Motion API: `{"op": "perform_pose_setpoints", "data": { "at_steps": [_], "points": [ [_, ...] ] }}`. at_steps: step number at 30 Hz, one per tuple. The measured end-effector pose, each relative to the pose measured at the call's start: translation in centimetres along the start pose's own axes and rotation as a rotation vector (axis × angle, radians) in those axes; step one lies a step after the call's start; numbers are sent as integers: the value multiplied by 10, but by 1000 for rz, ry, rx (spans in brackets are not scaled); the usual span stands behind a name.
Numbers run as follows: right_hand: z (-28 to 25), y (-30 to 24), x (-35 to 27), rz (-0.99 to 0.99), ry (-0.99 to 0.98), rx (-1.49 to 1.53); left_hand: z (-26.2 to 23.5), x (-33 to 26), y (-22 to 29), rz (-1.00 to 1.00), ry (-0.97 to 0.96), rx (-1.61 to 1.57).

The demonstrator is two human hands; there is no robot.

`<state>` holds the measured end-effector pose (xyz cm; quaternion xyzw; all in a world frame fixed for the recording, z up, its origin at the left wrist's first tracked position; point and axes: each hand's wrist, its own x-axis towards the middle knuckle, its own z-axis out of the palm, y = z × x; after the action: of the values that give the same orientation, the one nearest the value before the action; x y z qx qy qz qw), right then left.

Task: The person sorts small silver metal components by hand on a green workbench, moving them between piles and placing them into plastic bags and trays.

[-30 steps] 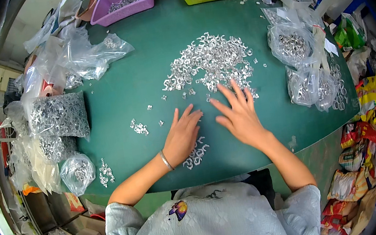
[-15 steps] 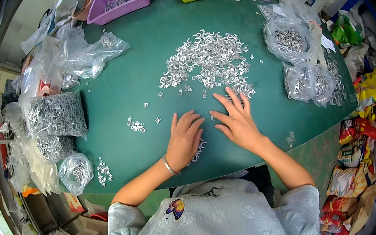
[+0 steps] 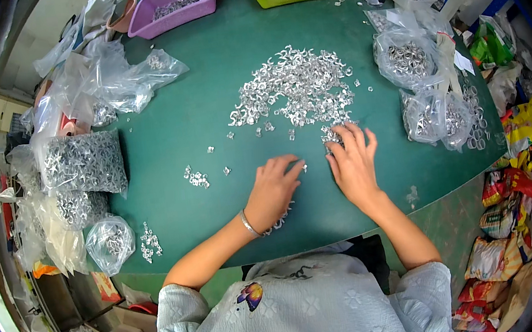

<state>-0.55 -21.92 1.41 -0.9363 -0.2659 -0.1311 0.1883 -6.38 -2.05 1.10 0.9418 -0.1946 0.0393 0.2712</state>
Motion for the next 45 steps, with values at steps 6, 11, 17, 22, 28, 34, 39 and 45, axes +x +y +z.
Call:
{"op": "perform_pose_setpoints", "data": {
  "at_steps": [6,11,17,22,28,34,39,45],
  "points": [
    [3,-3,29,-28,-44,-15,3,-35,13,111,-108,-23],
    [22,-5,37,-102,-152,15,-6,-46,3,54,-32,-240],
    [-6,-8,14,-118,-297,249,-9,-1,-20,-51,259,-187],
    [4,-1,27,-118,-177,91,8,45,-30,-62,271,34],
    [-8,-4,9,-99,-227,66,-3,29,-49,-161,309,137],
    [-7,-31,-14,-193,-495,82,-4,12,-43,-80,269,240],
    [7,-23,17,-163,-321,89,-10,29,-48,-101,241,331],
    [26,-8,38,-134,-224,-12,-1,24,-64,-203,170,463]
  ]
}}
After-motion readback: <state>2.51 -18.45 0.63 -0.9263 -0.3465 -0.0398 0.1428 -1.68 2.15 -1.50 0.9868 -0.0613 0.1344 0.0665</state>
